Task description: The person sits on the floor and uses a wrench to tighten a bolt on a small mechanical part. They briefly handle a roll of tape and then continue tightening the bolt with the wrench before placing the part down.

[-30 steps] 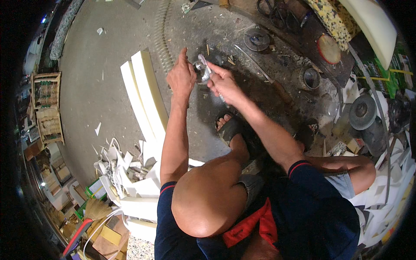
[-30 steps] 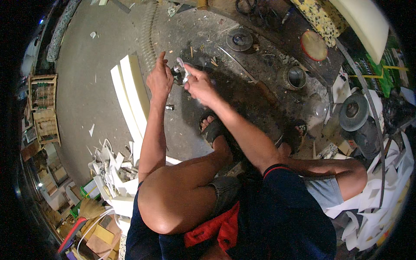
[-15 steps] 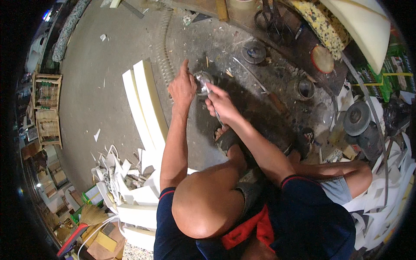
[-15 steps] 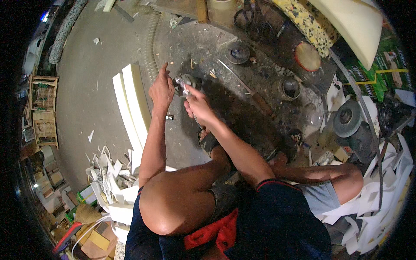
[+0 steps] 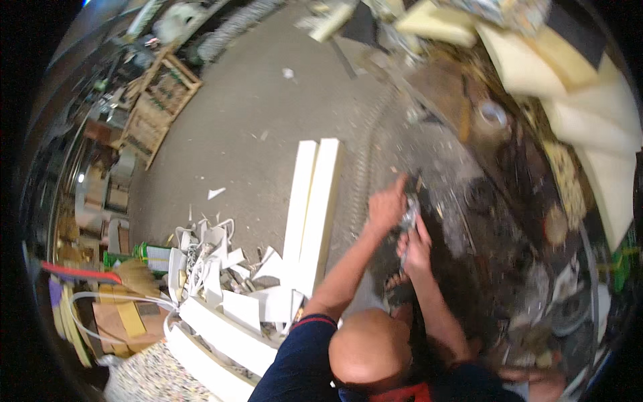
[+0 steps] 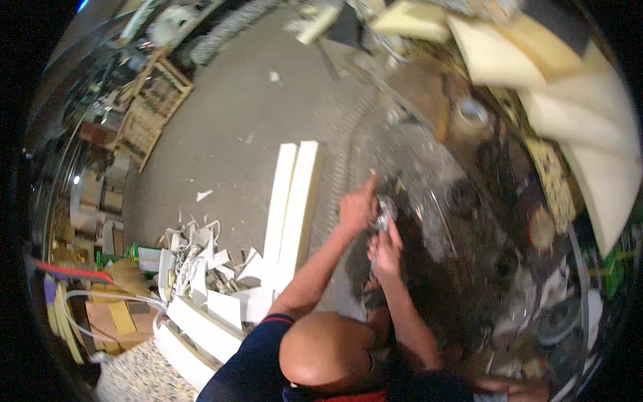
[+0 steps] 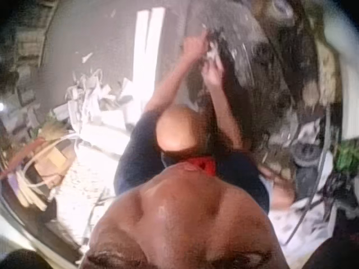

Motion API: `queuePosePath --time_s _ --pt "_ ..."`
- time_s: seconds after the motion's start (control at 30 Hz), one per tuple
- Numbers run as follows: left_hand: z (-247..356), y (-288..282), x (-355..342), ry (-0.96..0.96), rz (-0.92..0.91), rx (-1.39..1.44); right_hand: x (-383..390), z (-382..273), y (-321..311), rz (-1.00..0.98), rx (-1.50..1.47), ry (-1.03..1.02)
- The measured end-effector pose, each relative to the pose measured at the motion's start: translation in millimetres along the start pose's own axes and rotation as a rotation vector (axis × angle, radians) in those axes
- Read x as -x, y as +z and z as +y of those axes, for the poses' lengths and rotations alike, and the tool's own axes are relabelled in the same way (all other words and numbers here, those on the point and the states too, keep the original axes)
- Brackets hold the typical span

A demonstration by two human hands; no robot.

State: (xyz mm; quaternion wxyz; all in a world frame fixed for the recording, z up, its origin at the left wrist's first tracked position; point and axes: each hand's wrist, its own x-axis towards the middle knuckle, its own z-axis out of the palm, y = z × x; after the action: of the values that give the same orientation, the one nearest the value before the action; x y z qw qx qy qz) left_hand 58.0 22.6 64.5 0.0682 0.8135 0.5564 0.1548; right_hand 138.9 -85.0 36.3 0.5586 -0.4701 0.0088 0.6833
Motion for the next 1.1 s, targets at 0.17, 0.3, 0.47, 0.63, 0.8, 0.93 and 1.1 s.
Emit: queuePosePath --time_s 0.17,0.3,0.47,0.63,0.8,0.93,1.1 --pt "0 -2 -2 -0.019 -0.057 0.081 -4 -10 1 -0.091 -0.105 -0.091" --pt "0 -2 0 -0.017 -0.036 0.100 -6 -11 -3 -0.102 -0.079 -0.051" --pt "0 -4 -1 -0.021 -0.094 0.084 -4 -16 4 -0.150 -0.192 0.062" --pt "0 -2 -1 -0.034 -0.063 0.113 1 -13 0 -0.091 -0.085 0.008" --pt "-1 -1 -2 -0.024 -0.057 0.123 0 -13 -3 -0.212 -0.126 -0.037" --pt "-2 -2 -1 -0.010 -0.020 0.133 -3 -17 3 0.011 -0.032 0.062" --pt "2 -7 -2 -0.073 -0.093 0.082 -2 -19 2 -0.129 -0.119 -0.013"
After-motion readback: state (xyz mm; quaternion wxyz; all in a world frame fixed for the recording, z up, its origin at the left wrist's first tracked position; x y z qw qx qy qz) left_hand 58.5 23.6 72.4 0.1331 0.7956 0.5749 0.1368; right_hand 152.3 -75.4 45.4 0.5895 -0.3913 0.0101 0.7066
